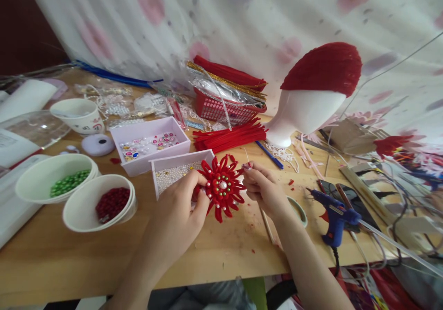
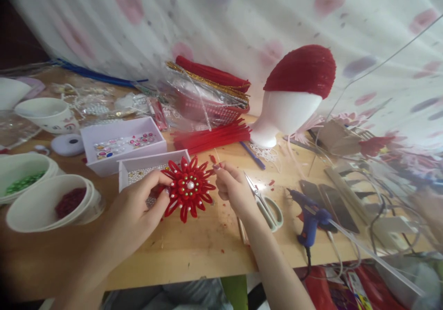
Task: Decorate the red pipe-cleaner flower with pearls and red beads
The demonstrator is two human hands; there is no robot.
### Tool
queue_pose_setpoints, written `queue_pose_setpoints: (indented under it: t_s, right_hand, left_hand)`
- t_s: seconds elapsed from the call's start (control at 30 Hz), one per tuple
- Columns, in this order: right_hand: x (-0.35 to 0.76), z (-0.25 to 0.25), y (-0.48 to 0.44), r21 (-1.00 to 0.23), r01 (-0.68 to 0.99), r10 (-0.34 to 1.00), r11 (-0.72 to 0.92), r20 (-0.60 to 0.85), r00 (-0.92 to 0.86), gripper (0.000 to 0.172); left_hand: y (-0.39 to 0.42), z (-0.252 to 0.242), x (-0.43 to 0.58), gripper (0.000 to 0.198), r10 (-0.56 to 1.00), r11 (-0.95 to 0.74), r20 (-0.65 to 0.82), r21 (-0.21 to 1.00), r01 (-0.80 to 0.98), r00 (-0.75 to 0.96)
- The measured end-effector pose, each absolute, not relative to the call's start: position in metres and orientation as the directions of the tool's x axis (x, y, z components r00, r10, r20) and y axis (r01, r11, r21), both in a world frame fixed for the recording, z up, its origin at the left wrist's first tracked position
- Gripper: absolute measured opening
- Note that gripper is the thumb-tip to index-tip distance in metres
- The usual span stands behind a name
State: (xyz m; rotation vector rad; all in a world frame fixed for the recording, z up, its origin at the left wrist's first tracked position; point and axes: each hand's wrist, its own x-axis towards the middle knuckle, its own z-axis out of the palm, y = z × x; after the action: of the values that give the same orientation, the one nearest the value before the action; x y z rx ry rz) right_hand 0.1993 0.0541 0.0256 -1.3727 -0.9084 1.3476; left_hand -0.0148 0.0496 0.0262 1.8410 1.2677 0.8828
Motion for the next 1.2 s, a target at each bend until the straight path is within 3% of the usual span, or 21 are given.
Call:
queue_pose_setpoints:
  t_s: [0.7,1.2]
  right_hand:
    - [0.2005,0.0246,0.0557,-0.965,-0.124,0.962,-0.231,-0.246,0.120,0.054]
    - [0.2047,0.0202,0.0521,-0.988,-0.016,0.957,-0.156,-0.155,0.245,0.044]
  left_hand:
    - [0.0492,0.0258,-0.0141,0.012,0.946,-0.278,0.159,0.847,0.453,0.282]
    - [0.0492,0.0249,-0.0149,0.013,0.947,-0.298,0.191,0.820,0.488,0.258]
